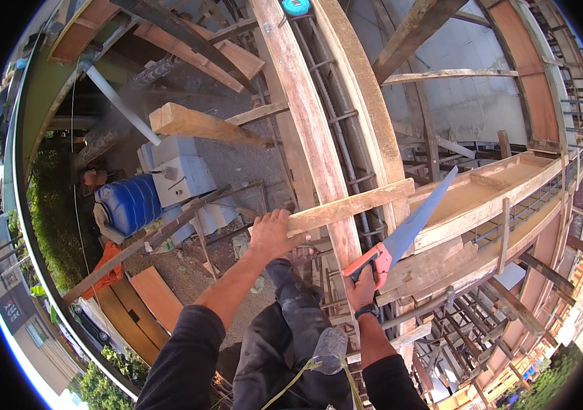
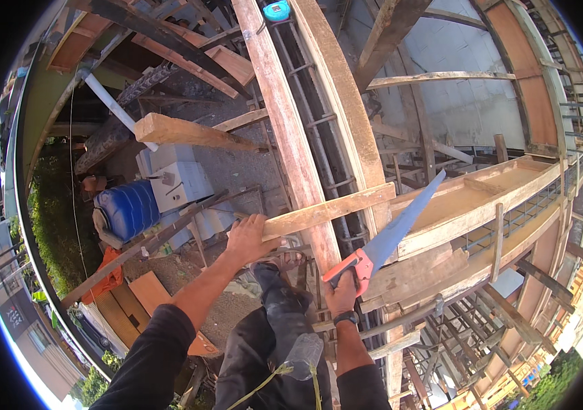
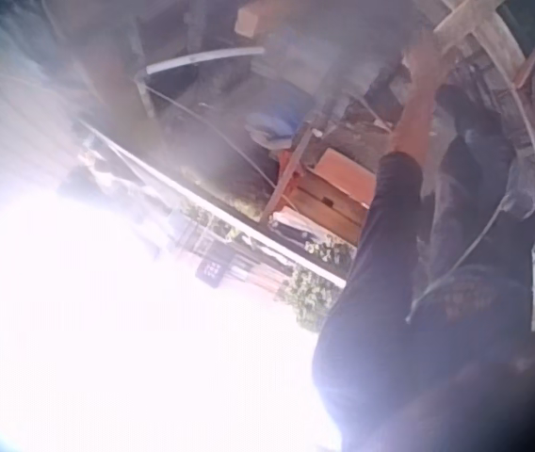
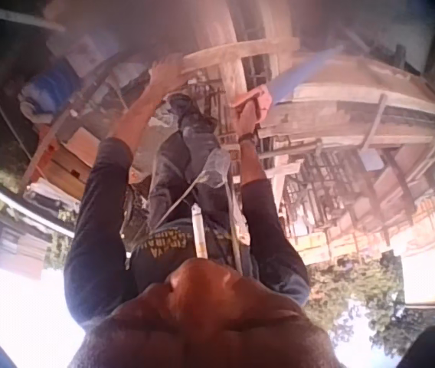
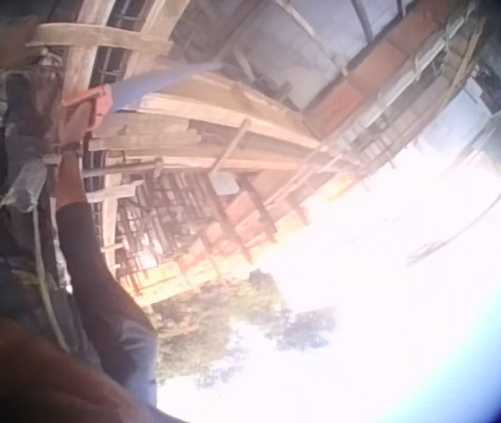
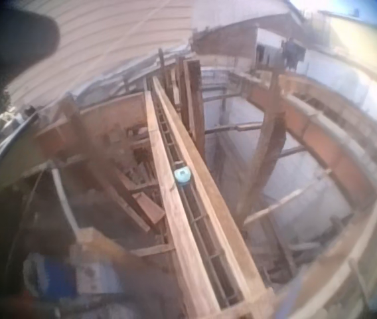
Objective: The person assembles wooden formwork on a construction site. They cut a wooden plank with a hand saw, measure and mark it with a tape measure, and secure it to the structure using a hammer and nails.
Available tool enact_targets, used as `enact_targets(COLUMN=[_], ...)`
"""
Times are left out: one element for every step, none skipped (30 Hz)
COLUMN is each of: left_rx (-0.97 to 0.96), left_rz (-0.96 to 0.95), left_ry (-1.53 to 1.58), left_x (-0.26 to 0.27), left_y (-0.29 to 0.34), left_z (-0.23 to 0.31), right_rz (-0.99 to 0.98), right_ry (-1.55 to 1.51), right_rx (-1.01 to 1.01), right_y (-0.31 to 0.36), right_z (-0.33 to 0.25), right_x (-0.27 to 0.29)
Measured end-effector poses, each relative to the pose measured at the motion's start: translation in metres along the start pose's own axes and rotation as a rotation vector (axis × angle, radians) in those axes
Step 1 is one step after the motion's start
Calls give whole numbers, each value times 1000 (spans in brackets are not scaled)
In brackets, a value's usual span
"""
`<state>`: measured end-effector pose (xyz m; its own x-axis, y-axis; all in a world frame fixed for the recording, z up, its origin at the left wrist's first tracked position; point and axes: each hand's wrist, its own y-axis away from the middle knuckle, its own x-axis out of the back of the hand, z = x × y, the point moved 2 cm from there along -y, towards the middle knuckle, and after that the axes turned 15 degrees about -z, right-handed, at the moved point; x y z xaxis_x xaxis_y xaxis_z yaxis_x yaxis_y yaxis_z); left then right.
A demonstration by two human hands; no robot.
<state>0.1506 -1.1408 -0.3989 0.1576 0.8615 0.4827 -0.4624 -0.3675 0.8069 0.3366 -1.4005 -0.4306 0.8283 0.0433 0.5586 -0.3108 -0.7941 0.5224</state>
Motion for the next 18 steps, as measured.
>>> enact_targets(left_rx=[-10, -36, -45, -40, -36, -35, -47, -59, -73, -72, -72, -84, -78, -73, -64, -73, -81, -87], left_rz=[10, 24, 40, 43, 46, 52, 65, 79, 94, 86, 77, 70, 60, 50, 30, 35, 39, 56], left_ry=[5, 5, 8, 19, 30, 38, 27, 15, 4, 6, 6, -1, -5, -9, -11, -6, -1, -1], left_x=[-3, -3, -3, -6, -9, -12, -14, -17, -18, -19, -19, -15, -12, -8, -9, -10, -10, -6], left_y=[0, -3, -3, -3, -4, -6, -7, -8, -10, -10, -10, -12, -12, -11, -9, -9, -10, -10], left_z=[-4, -5, -9, -11, -11, -12, -14, -15, -14, -16, -18, -18, -17, -17, -17, -17, -16, -17], right_rz=[-7, 10, 15, 20, 16, 17, 18, 13, 11, 15, 21, 36, 52, 68, 62, 56, 50, 52], right_ry=[7, 30, 49, 67, 38, 8, -22, -23, -24, -2, 19, 44, 69, 94, 80, 67, 53, 37], right_rx=[6, 12, 27, 42, 41, 42, 42, 28, 15, 18, 20, 40, 59, 76, 67, 58, 49, 42], right_y=[0, 2, 1, 1, 2, 1, 1, 3, 3, 4, 6, 7, 6, 5, 6, 4, 6, 3], right_z=[-1, 1, 1, 2, 4, 6, 8, 9, 9, 9, 8, 6, 3, 1, 2, 3, 4, 7], right_x=[-1, -1, -3, -5, -5, -5, -5, -7, -7, -7, -8, -7, -8, -8, -9, -10, -10, -12])
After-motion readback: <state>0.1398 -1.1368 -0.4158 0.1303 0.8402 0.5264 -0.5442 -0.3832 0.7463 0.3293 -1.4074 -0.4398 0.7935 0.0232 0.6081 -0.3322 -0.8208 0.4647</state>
